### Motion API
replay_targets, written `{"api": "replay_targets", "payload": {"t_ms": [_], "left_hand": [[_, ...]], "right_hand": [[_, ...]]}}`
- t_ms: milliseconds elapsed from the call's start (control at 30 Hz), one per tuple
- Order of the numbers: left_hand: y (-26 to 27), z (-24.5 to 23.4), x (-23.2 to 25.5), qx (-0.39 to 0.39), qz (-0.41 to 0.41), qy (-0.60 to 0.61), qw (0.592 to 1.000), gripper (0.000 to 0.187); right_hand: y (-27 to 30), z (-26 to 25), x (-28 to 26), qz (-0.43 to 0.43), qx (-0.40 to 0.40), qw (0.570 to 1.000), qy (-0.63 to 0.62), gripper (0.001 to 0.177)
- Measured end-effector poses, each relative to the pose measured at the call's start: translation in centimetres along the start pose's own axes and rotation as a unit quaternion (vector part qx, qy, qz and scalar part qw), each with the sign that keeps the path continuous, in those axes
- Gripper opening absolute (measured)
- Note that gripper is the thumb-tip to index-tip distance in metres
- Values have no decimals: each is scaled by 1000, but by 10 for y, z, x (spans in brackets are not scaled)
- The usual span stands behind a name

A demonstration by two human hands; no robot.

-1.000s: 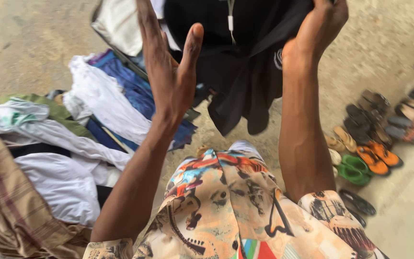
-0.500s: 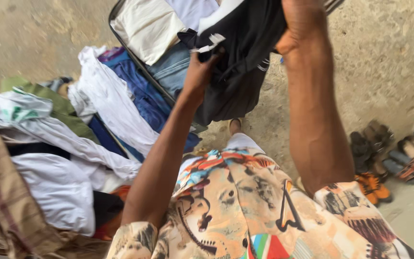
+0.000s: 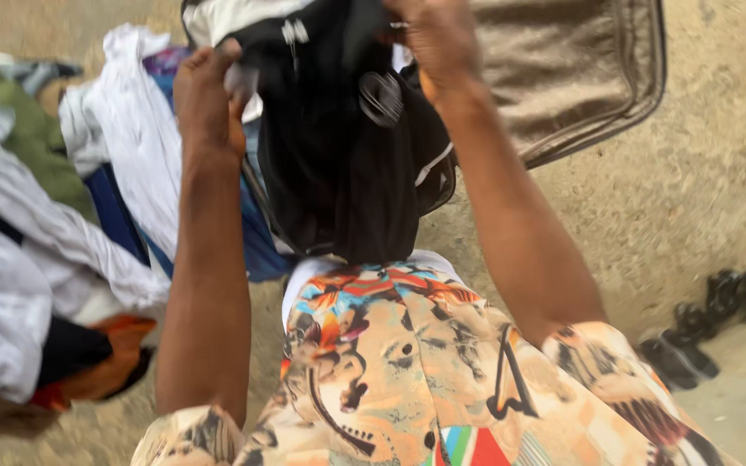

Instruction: The person folds and places various items of clothing, including white and black garments, into a suitcase.

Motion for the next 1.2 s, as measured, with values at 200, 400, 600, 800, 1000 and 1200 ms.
{"api": "replay_targets", "payload": {"t_ms": [200, 400, 600, 800, 1000, 1200], "left_hand": [[-7, -24, -64, 234, 224, -346, 881, 21], [-19, 13, -77, 138, 347, -446, 813, 16], [-94, 14, -98, -40, 337, -624, 704, 27], [-97, 14, -88, -73, 205, -710, 670, 28], [-103, -15, -88, -160, 89, -553, 813, 26], [-82, -7, -89, -134, 65, -513, 846, 19]], "right_hand": [[42, 9, 70, 66, -18, 981, 181, 26], [74, 30, 124, 203, 11, 949, 239, 12], [85, 52, 152, -85, -9, 770, 633, 26], [113, 7, 154, 79, 2, 815, 574, 32], [109, -43, 139, 201, 8, 945, 258, 32], [87, 6, 90, -68, 2, 874, 481, 26]]}}
Point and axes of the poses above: each hand's wrist, its own y-axis away from the middle knuckle, its own z-axis out of the palm, x = y × z, the point moved 2 cm from there along -y, towards the middle knuckle, and after that the axes turned 14 degrees about -z, right-handed, at the moved point
